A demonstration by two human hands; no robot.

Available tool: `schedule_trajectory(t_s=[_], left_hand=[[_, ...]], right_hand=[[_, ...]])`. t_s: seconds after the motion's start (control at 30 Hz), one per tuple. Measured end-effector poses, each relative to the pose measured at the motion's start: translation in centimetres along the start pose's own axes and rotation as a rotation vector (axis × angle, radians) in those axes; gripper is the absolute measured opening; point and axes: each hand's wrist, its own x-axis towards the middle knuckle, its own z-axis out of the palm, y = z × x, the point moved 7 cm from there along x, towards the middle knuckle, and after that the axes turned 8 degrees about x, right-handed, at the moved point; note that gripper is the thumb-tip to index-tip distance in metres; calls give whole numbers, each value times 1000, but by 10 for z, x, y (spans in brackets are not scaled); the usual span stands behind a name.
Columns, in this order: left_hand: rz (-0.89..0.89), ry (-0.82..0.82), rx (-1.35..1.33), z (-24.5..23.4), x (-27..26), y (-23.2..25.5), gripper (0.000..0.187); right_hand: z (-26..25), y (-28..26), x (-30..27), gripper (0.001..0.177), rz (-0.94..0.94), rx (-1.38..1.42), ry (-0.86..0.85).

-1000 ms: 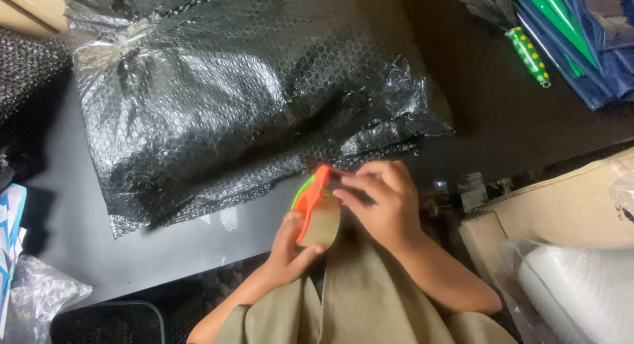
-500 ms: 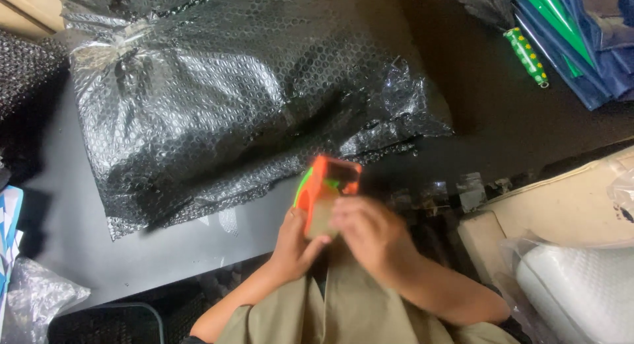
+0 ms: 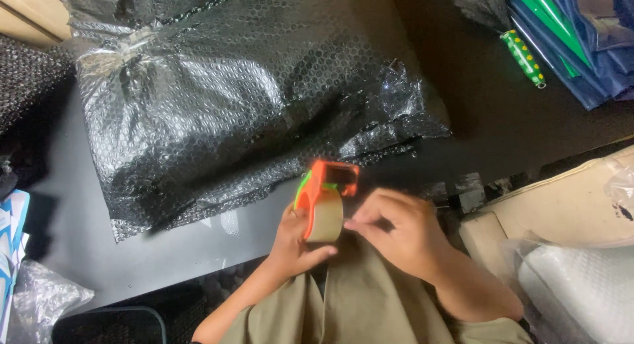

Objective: The person dusts a green pillow, then wraps it in black bubble wrap and secures the packaging with tape from a dispenser.

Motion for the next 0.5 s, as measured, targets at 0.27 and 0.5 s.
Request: schedule_trajectory(t_s=[0.27, 0.5], left_hand=[[-5, 95, -29, -3, -14, -11, 39], [40, 20, -144, -5, -21, -14, 30]], right_hand=[[-34, -15, 16, 18, -17, 125, 158], [-37, 82, 41, 23, 350, 285, 136]])
